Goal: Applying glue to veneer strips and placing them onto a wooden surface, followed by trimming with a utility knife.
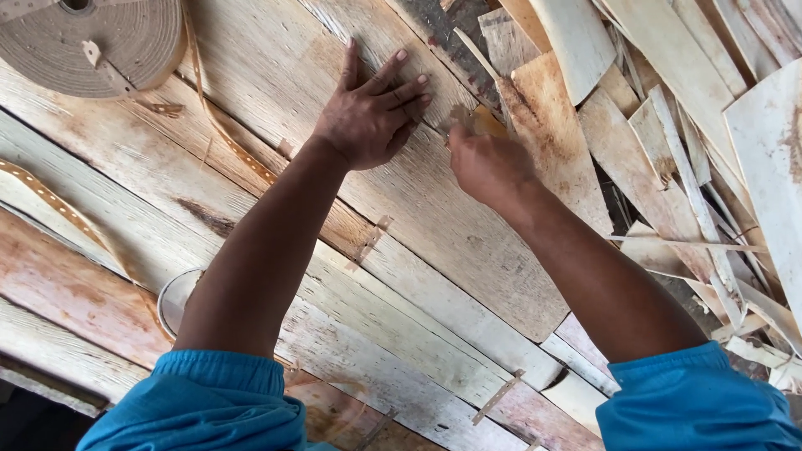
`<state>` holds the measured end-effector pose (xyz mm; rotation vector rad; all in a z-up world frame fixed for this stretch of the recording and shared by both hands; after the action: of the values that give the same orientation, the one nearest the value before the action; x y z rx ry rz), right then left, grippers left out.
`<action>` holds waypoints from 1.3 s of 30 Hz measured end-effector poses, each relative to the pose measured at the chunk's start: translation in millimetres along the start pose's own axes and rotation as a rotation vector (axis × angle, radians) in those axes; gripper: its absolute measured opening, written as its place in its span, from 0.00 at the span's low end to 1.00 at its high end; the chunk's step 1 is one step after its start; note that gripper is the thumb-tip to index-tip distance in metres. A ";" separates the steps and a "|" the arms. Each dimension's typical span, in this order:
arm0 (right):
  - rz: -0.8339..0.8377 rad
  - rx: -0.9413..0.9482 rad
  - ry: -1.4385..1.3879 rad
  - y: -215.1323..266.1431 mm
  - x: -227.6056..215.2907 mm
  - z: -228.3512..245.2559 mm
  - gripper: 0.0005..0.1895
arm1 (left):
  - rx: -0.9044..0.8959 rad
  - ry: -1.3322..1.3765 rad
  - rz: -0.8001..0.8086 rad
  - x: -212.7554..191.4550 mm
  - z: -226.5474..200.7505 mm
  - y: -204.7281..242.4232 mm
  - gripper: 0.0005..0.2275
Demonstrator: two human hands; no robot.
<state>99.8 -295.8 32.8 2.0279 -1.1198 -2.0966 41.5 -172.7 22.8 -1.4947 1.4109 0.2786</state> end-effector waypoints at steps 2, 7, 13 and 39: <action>0.081 0.026 -0.016 3.9 11.8 -4.4 0.13 | 0.002 0.014 -0.004 0.8 -0.7 -1.6 0.16; -0.004 -0.003 -0.022 5.2 25.0 -9.8 0.09 | 0.003 0.015 -0.001 -0.8 -1.1 -1.8 0.16; 0.001 -0.011 -0.028 16.3 27.3 -12.0 0.10 | -0.004 0.003 -0.006 -0.9 -1.3 -2.6 0.15; -0.191 0.018 -0.129 24.3 57.2 -26.2 0.14 | 0.060 0.035 -0.080 -3.5 -14.1 1.5 0.04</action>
<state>102.7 -353.4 -2.1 2.1120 -0.9986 -2.3447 32.9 -181.0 31.1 -1.5094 1.3712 0.1601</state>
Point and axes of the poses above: each hand's wrist, its own y-axis away from the middle knuckle, its own x-axis out of the palm, z = x × y, the point moved 9 cm from there along -y, towards the middle knuckle, and after that the axes turned 11 degrees about y, right-handed, at the moved point
